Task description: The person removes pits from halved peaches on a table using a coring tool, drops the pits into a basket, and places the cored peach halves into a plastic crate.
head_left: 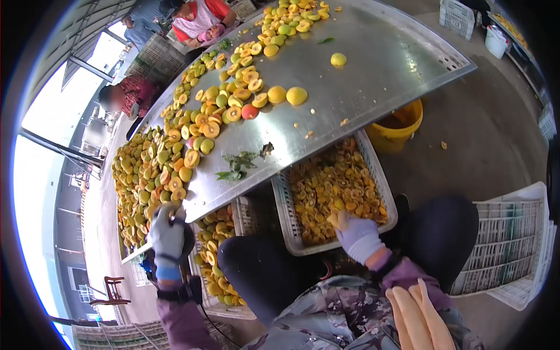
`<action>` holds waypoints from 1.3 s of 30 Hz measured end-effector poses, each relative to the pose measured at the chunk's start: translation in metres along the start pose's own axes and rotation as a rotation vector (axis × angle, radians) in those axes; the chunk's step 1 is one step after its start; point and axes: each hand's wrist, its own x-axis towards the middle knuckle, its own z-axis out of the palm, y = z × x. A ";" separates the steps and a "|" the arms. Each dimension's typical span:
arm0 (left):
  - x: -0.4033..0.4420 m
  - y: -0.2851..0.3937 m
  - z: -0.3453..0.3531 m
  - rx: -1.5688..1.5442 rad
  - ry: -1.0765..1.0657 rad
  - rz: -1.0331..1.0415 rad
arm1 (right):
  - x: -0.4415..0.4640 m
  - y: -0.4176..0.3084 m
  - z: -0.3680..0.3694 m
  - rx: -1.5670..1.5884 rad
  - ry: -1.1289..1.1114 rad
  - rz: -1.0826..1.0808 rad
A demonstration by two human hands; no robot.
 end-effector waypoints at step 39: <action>-0.068 0.162 0.126 -1.867 -1.067 -0.047 | -0.026 -0.046 -0.085 0.234 0.177 -0.063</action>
